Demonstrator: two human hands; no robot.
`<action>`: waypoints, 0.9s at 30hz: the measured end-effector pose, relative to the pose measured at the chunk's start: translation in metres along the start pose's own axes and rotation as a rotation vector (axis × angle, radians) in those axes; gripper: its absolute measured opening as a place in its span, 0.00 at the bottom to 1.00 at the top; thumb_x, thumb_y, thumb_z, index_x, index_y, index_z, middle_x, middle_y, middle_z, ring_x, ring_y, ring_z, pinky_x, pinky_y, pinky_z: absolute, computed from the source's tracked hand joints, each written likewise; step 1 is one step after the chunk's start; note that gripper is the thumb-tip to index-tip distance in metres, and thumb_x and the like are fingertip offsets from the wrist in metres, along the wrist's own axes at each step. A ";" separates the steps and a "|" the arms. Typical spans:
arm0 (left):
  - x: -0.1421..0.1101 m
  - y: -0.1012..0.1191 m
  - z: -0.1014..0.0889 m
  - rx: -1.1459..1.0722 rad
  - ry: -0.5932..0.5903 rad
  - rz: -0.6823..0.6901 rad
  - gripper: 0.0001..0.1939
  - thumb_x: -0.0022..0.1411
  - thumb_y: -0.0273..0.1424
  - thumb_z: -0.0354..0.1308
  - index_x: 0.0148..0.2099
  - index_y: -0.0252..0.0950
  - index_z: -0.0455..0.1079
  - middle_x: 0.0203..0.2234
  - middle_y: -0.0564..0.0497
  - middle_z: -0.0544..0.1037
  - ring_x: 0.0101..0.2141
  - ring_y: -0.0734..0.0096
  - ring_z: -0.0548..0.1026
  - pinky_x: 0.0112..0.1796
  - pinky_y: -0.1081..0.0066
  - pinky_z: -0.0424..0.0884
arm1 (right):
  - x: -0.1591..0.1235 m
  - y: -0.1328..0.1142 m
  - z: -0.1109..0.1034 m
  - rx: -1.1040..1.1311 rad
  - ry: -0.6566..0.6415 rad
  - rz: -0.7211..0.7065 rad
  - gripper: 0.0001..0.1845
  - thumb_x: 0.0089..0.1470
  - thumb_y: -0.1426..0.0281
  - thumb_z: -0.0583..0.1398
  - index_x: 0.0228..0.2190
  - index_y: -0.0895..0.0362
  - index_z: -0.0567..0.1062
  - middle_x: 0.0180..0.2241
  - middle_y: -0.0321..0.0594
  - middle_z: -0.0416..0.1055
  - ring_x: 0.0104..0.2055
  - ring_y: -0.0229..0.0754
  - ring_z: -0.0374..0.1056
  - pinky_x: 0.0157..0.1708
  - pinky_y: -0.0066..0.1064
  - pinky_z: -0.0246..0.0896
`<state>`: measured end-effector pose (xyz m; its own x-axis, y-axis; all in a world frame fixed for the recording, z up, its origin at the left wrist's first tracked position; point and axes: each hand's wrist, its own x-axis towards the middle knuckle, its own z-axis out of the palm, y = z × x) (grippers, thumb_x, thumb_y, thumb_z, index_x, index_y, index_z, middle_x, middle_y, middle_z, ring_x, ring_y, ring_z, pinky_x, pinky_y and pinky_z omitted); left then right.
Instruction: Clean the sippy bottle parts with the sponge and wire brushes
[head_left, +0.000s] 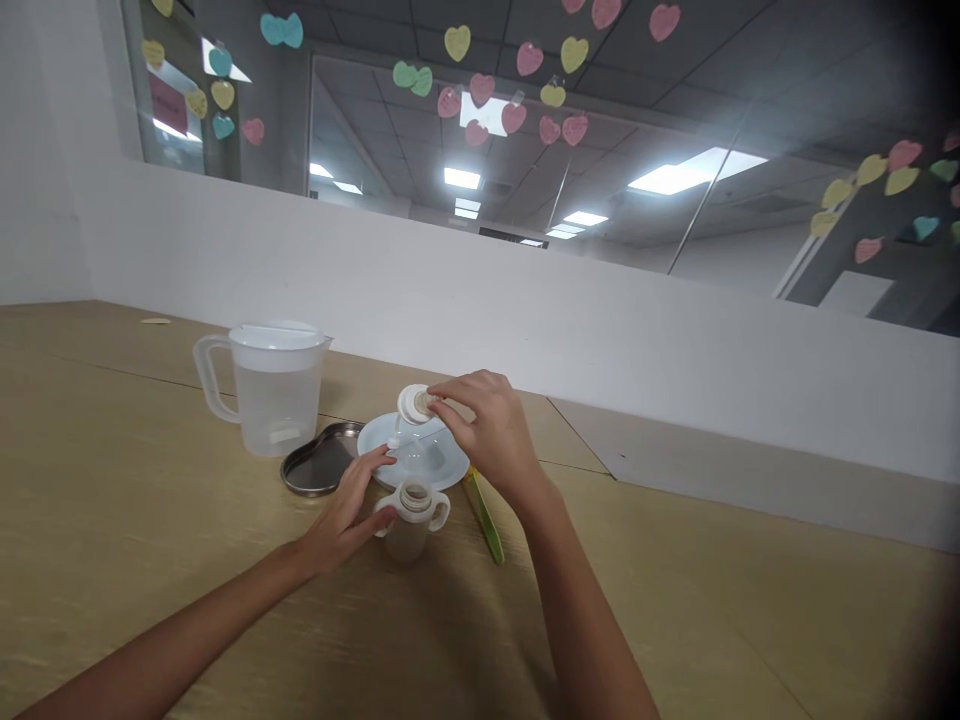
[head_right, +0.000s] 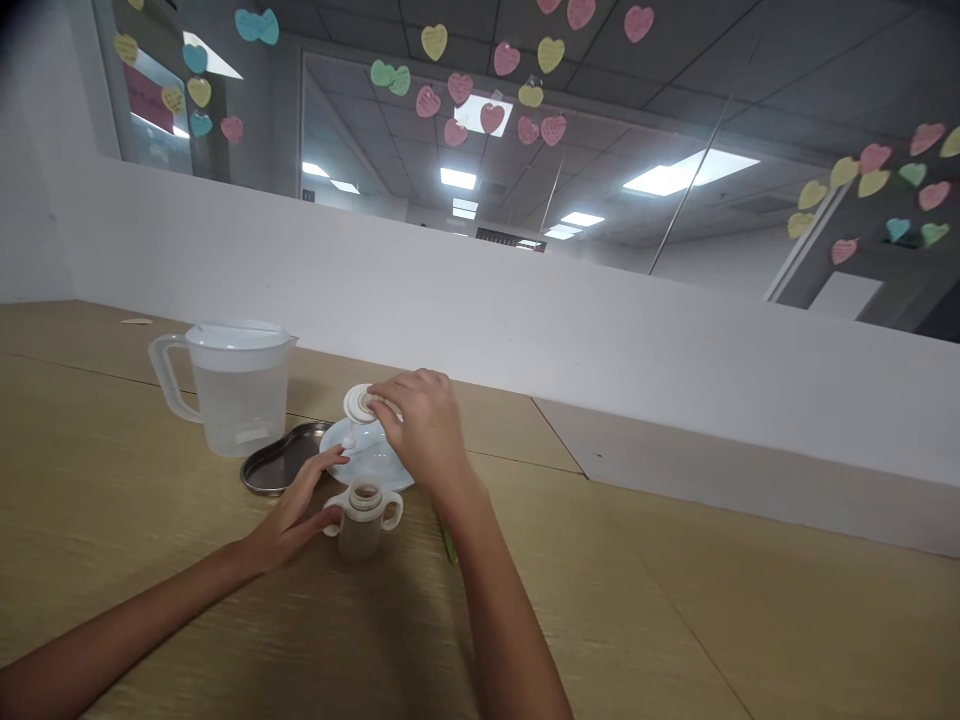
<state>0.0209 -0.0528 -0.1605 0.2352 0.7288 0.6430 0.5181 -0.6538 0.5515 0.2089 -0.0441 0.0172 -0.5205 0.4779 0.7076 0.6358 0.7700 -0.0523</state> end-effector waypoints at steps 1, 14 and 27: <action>0.000 -0.001 0.000 0.011 0.001 0.001 0.25 0.65 0.39 0.49 0.61 0.38 0.52 0.62 0.40 0.54 0.62 0.55 0.51 0.59 0.55 0.50 | 0.000 0.000 0.001 0.004 0.006 -0.013 0.08 0.57 0.70 0.58 0.35 0.55 0.78 0.36 0.38 0.77 0.40 0.41 0.67 0.45 0.34 0.53; 0.005 -0.007 -0.002 0.209 0.021 -0.022 0.23 0.67 0.39 0.42 0.63 0.45 0.55 0.65 0.46 0.49 0.63 0.54 0.49 0.58 0.51 0.50 | -0.002 0.000 0.009 0.008 0.054 -0.097 0.05 0.55 0.72 0.60 0.33 0.56 0.78 0.34 0.35 0.78 0.37 0.40 0.66 0.43 0.34 0.51; 0.006 -0.020 -0.003 0.277 0.032 -0.077 0.20 0.68 0.40 0.41 0.59 0.47 0.61 0.58 0.50 0.63 0.57 0.59 0.57 0.54 0.54 0.53 | -0.001 0.025 0.018 -0.434 -0.267 0.291 0.10 0.55 0.74 0.56 0.31 0.56 0.79 0.34 0.43 0.77 0.41 0.46 0.67 0.43 0.36 0.48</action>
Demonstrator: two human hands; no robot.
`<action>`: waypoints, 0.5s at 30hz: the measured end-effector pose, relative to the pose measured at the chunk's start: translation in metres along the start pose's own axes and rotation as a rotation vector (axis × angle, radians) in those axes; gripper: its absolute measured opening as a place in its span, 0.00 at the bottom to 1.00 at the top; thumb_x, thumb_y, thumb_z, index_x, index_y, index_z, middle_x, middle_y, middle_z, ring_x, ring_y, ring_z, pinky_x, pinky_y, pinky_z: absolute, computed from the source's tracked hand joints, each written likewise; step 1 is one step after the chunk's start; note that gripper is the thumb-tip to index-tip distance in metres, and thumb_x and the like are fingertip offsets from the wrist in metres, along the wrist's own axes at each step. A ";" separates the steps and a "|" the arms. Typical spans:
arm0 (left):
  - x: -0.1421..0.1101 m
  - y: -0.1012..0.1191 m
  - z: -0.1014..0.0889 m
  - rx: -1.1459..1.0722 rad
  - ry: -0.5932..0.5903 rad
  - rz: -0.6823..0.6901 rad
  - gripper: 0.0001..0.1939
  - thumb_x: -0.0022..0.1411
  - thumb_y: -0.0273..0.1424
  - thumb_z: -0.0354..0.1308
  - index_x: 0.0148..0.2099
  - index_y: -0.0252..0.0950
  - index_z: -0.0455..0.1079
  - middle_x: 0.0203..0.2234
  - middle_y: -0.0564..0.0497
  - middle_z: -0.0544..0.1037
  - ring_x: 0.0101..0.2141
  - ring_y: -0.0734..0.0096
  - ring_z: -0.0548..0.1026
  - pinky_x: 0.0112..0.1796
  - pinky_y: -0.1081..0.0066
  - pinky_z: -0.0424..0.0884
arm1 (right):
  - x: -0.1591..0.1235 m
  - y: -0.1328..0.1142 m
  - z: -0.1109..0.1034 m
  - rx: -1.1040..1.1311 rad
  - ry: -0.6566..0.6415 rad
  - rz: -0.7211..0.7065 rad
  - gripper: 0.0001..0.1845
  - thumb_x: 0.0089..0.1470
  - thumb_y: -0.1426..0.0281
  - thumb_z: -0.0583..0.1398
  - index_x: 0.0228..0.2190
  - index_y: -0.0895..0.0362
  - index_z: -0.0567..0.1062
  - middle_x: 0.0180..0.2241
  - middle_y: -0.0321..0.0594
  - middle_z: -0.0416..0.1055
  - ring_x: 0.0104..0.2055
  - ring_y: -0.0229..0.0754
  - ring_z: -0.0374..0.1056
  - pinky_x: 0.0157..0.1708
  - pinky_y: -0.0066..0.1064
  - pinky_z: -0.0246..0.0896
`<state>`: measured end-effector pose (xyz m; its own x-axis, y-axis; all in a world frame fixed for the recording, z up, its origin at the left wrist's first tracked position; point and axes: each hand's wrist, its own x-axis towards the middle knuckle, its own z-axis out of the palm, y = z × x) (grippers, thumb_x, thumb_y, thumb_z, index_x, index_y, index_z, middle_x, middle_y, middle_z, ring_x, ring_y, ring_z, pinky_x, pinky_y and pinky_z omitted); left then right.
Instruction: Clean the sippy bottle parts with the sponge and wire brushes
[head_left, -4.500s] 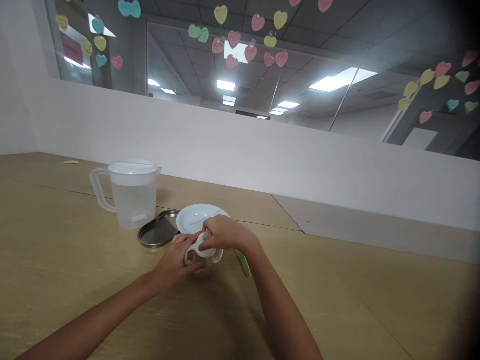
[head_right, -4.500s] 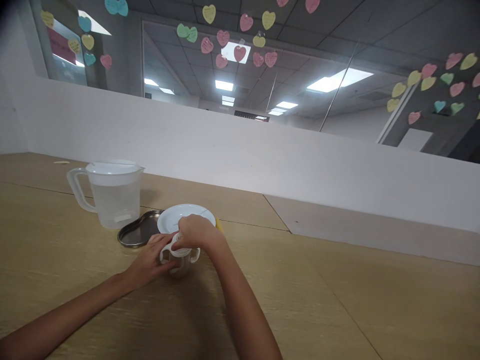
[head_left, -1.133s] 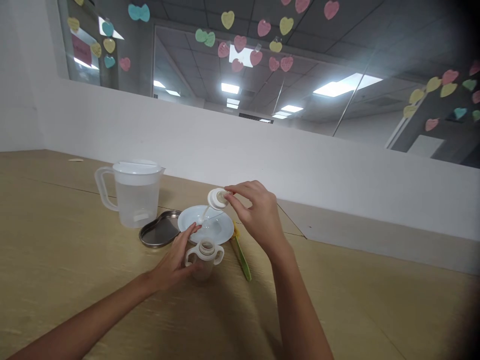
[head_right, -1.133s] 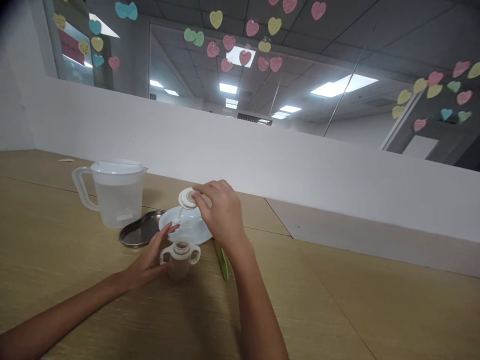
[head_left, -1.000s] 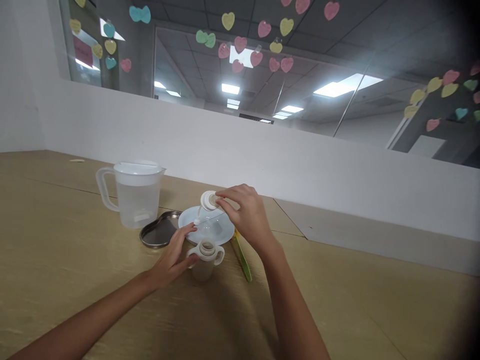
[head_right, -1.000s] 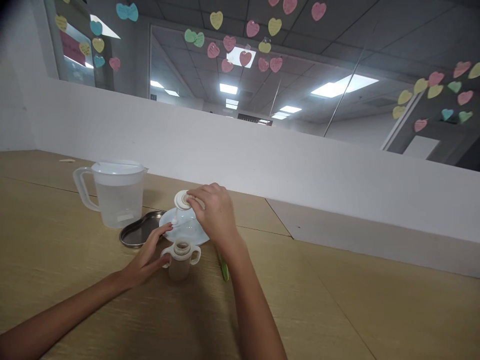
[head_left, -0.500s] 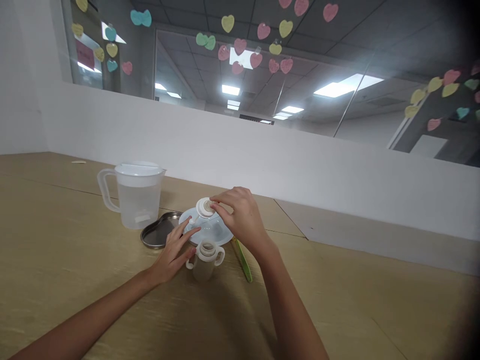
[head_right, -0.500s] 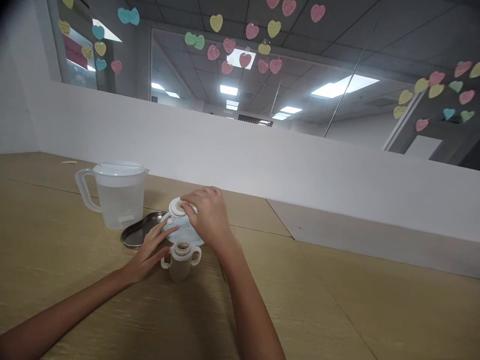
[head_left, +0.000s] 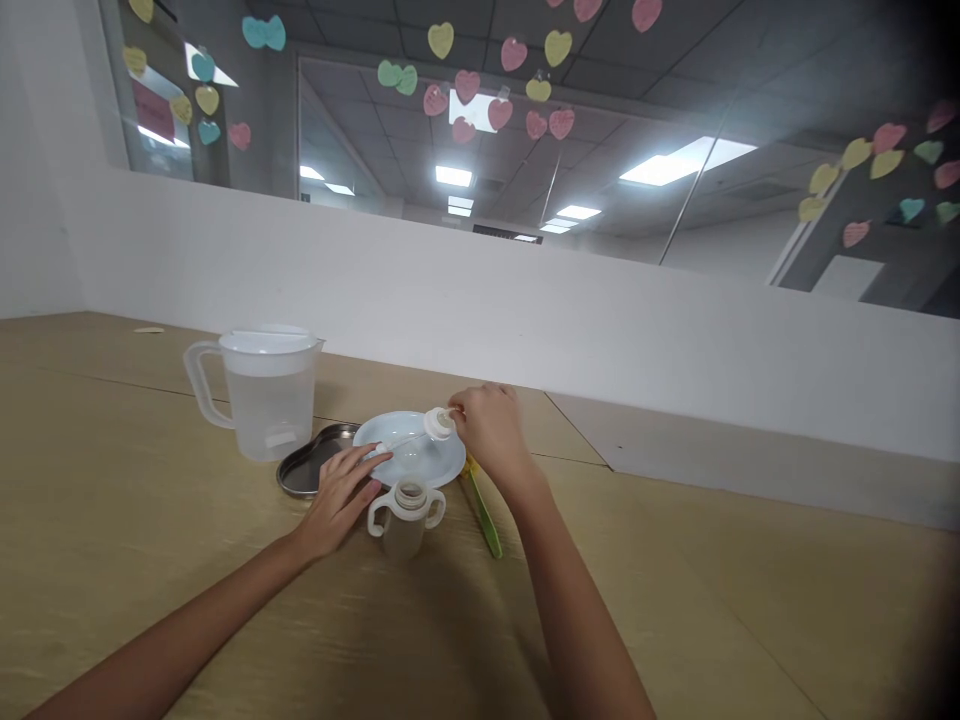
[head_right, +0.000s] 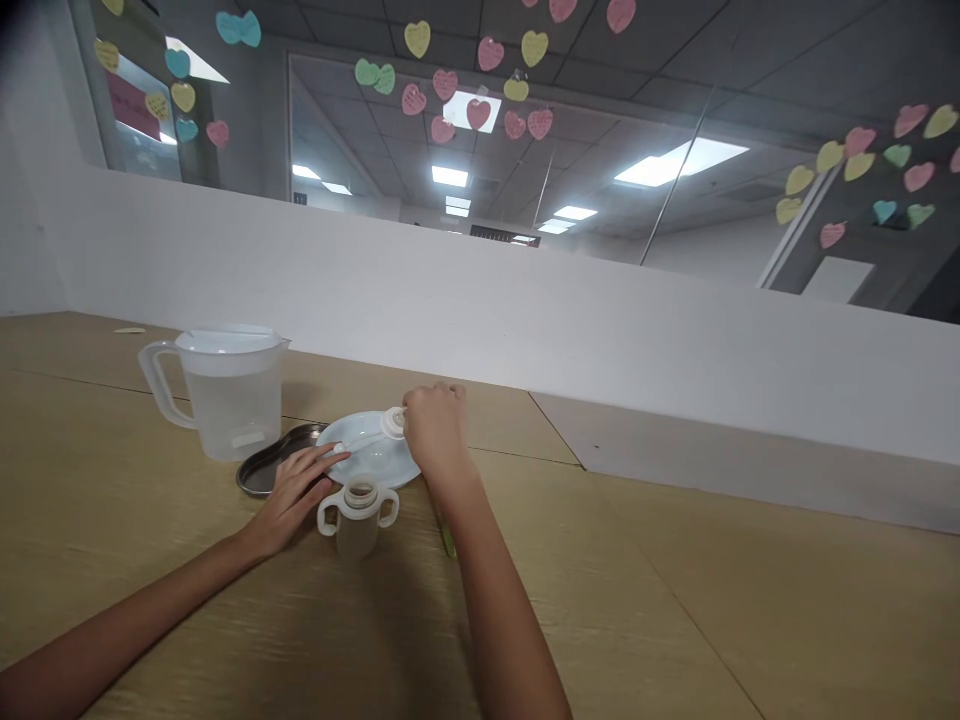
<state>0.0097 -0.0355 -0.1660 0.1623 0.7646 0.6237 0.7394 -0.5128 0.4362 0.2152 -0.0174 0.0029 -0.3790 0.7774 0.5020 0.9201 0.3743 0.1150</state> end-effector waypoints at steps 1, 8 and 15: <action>0.000 -0.001 0.000 0.008 0.000 0.003 0.20 0.68 0.39 0.41 0.59 0.47 0.62 0.58 0.50 0.64 0.57 0.60 0.58 0.54 0.54 0.53 | 0.001 0.003 0.003 -0.015 -0.035 0.052 0.11 0.55 0.75 0.56 0.32 0.56 0.78 0.34 0.44 0.77 0.41 0.46 0.68 0.43 0.36 0.49; 0.001 -0.013 0.005 0.039 -0.017 -0.024 0.19 0.69 0.39 0.40 0.57 0.49 0.64 0.57 0.52 0.67 0.56 0.60 0.59 0.53 0.54 0.53 | 0.007 0.023 0.013 -0.014 -0.110 0.262 0.11 0.52 0.77 0.55 0.33 0.60 0.78 0.37 0.50 0.76 0.41 0.47 0.70 0.40 0.36 0.52; 0.002 -0.011 0.005 0.050 -0.008 -0.035 0.18 0.68 0.40 0.41 0.54 0.49 0.68 0.61 0.53 0.61 0.60 0.57 0.54 0.55 0.50 0.51 | 0.006 0.021 0.004 0.138 -0.100 0.201 0.09 0.53 0.71 0.58 0.32 0.56 0.79 0.34 0.42 0.77 0.37 0.41 0.71 0.35 0.28 0.55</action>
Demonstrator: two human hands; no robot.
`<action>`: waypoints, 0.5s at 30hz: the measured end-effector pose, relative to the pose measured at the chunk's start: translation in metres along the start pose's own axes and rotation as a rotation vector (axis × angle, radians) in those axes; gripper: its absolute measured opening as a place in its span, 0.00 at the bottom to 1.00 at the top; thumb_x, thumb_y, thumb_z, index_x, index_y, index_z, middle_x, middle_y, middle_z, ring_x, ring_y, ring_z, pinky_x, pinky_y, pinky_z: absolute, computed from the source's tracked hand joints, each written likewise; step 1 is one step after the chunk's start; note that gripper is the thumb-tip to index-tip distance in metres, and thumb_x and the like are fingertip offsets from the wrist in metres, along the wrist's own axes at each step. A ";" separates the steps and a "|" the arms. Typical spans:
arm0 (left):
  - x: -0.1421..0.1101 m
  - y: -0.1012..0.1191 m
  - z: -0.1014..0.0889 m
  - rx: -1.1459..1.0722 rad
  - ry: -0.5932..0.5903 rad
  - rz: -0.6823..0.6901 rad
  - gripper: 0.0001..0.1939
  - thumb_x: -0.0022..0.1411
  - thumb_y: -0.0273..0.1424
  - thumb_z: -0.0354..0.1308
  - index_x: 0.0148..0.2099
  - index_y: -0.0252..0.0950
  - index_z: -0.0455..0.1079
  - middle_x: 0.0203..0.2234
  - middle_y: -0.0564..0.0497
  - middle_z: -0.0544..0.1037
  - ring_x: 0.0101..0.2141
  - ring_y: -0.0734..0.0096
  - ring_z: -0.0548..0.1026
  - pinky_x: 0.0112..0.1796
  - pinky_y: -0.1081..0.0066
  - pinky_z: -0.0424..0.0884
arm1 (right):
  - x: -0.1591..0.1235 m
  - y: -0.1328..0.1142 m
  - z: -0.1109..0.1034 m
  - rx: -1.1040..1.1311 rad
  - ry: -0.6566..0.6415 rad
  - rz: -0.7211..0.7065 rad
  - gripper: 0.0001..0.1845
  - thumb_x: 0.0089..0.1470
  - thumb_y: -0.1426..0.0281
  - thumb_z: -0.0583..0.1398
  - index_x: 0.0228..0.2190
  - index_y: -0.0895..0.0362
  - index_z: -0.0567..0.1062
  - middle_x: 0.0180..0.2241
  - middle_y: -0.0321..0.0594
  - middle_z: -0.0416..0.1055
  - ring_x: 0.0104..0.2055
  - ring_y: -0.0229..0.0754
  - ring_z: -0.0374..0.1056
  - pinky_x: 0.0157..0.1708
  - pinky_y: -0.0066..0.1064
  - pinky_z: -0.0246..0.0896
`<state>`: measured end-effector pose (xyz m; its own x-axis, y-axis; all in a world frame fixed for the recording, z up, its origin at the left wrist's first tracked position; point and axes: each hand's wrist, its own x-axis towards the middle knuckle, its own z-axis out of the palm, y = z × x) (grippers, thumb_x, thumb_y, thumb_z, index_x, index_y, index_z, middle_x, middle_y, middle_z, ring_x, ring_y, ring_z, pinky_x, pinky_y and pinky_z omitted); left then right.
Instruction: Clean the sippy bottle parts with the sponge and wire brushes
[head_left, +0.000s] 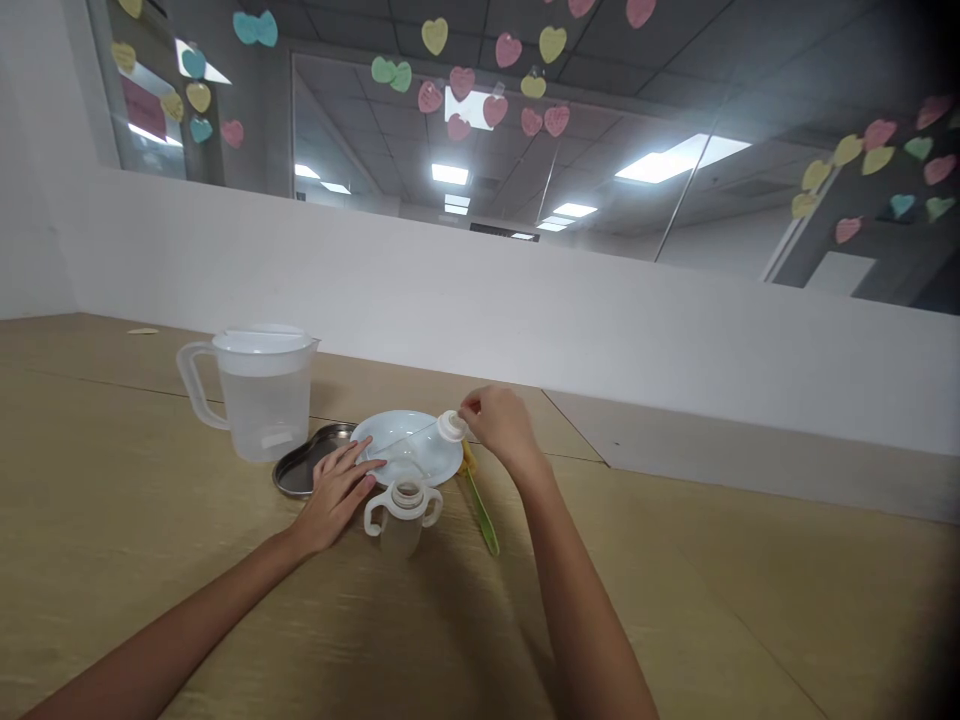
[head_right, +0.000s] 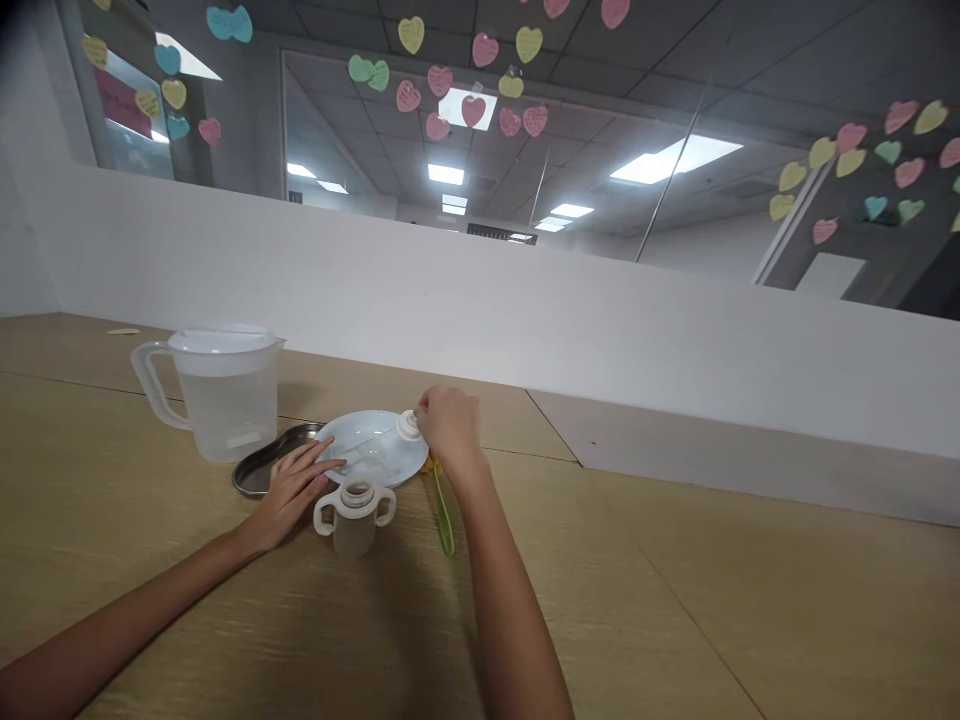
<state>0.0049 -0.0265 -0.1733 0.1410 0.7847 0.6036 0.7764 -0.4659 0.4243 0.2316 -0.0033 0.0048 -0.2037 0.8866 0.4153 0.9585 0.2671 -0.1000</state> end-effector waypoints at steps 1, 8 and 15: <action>0.000 0.002 -0.002 -0.007 0.035 0.011 0.19 0.68 0.40 0.41 0.54 0.47 0.67 0.61 0.52 0.61 0.60 0.57 0.55 0.55 0.51 0.51 | -0.002 -0.003 -0.001 0.045 -0.013 -0.030 0.09 0.52 0.70 0.58 0.31 0.55 0.79 0.33 0.40 0.78 0.36 0.39 0.70 0.33 0.27 0.56; -0.002 0.018 -0.015 -0.088 0.302 0.149 0.26 0.66 0.40 0.46 0.64 0.40 0.52 0.57 0.44 0.66 0.55 0.58 0.64 0.54 0.57 0.58 | -0.023 -0.044 -0.001 0.443 -0.123 -0.237 0.05 0.48 0.69 0.63 0.27 0.58 0.78 0.28 0.38 0.76 0.30 0.36 0.68 0.29 0.25 0.56; -0.003 0.021 -0.011 -0.057 0.364 0.130 0.22 0.65 0.41 0.48 0.60 0.41 0.58 0.50 0.46 0.73 0.49 0.59 0.69 0.49 0.59 0.63 | -0.037 -0.070 0.018 0.425 -0.166 -0.424 0.04 0.51 0.71 0.59 0.30 0.58 0.74 0.30 0.37 0.72 0.30 0.36 0.64 0.29 0.26 0.54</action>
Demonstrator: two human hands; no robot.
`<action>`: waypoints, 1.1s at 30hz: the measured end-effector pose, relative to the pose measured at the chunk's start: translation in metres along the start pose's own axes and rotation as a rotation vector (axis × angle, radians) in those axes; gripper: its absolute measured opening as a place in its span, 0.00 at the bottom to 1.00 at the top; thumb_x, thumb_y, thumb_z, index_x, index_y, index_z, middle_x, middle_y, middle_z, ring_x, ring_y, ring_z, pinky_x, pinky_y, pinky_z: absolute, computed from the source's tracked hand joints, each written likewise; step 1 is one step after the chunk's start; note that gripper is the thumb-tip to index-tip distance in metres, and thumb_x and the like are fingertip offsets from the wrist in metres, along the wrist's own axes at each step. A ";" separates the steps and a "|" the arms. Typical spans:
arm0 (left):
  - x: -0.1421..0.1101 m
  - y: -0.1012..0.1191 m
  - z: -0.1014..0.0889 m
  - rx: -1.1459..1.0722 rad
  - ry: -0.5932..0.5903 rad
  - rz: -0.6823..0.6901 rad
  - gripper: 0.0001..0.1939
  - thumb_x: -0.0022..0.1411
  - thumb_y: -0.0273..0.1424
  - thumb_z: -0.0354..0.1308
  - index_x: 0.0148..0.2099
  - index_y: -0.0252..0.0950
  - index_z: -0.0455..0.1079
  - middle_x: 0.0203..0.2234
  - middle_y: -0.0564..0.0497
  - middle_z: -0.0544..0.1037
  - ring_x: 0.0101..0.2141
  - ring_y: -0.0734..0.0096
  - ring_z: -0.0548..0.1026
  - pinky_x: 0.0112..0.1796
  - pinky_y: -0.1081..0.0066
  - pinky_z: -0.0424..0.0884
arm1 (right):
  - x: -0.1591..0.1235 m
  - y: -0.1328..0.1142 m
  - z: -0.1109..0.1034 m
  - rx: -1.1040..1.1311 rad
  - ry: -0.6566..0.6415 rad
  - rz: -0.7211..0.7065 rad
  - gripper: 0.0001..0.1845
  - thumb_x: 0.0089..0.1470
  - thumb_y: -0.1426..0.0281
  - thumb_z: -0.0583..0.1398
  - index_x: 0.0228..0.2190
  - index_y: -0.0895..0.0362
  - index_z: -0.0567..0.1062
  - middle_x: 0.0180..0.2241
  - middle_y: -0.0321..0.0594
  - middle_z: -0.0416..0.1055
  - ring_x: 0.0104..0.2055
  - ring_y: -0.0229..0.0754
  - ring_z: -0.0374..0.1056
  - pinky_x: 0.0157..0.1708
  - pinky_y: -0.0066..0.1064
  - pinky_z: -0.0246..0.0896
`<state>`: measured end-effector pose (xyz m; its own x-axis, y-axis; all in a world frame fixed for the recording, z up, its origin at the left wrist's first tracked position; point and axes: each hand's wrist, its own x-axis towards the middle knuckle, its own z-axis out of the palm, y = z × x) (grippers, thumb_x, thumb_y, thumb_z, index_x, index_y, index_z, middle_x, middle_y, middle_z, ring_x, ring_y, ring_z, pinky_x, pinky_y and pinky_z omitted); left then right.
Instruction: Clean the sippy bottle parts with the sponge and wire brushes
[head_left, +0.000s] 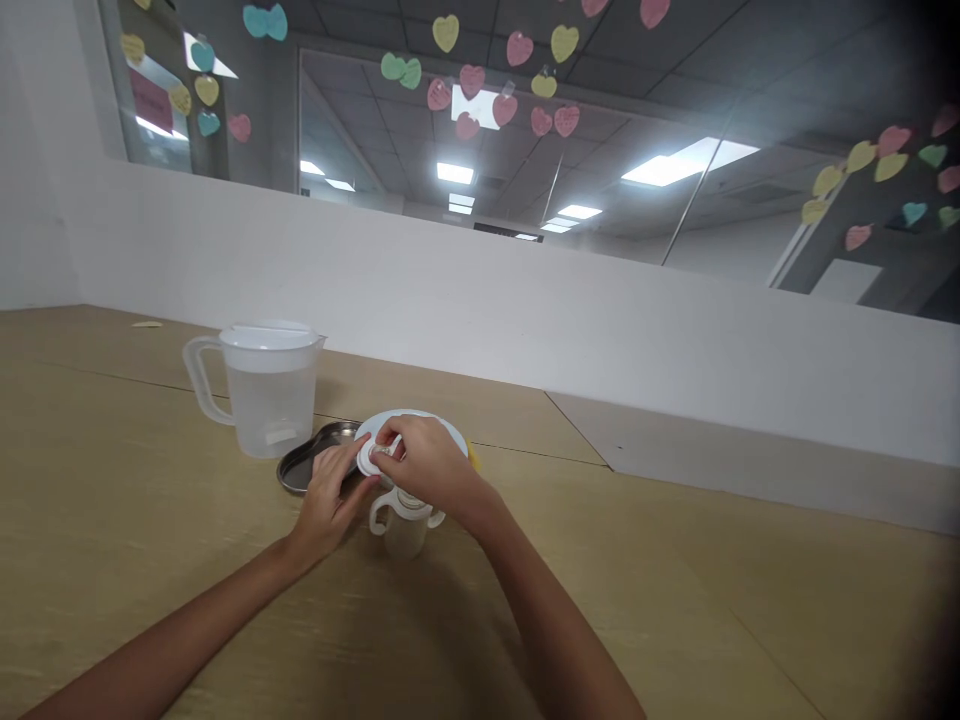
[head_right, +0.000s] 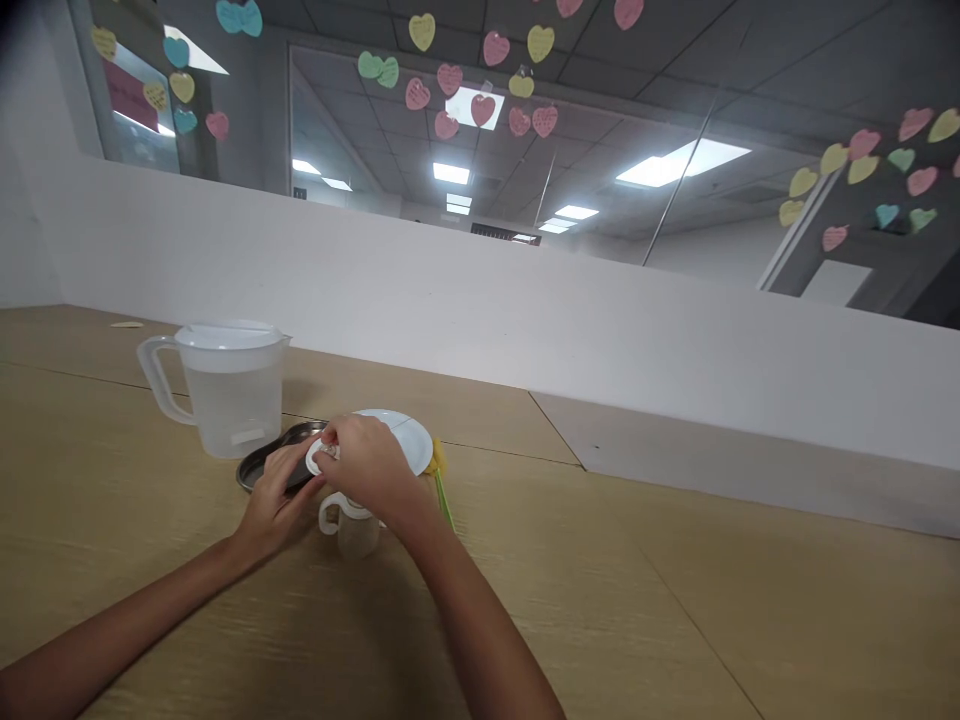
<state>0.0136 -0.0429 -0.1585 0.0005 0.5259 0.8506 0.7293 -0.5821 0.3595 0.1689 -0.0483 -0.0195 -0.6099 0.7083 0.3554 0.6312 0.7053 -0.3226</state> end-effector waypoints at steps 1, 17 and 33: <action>0.000 0.000 0.000 -0.002 0.008 -0.009 0.22 0.65 0.41 0.48 0.59 0.41 0.58 0.50 0.45 0.72 0.50 0.59 0.69 0.49 0.59 0.64 | 0.000 0.001 0.003 -0.022 -0.011 -0.030 0.06 0.50 0.72 0.59 0.32 0.58 0.74 0.32 0.38 0.71 0.31 0.37 0.64 0.30 0.27 0.54; 0.002 0.005 -0.005 -0.081 0.015 -0.030 0.20 0.65 0.39 0.48 0.57 0.38 0.57 0.51 0.43 0.67 0.52 0.59 0.66 0.53 0.59 0.62 | 0.008 0.008 0.018 -0.097 0.067 -0.248 0.09 0.44 0.80 0.56 0.29 0.58 0.71 0.28 0.36 0.67 0.29 0.37 0.60 0.29 0.27 0.53; -0.003 0.001 -0.005 -0.043 0.056 0.107 0.21 0.67 0.36 0.44 0.60 0.39 0.54 0.53 0.43 0.69 0.54 0.59 0.66 0.51 0.60 0.65 | 0.009 0.014 0.004 0.467 -0.031 0.013 0.04 0.42 0.76 0.59 0.26 0.57 0.73 0.20 0.29 0.64 0.23 0.32 0.60 0.24 0.22 0.54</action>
<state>0.0111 -0.0482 -0.1583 0.0381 0.4248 0.9045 0.6972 -0.6597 0.2805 0.1700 -0.0320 -0.0244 -0.6219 0.7127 0.3245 0.3603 0.6283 -0.6895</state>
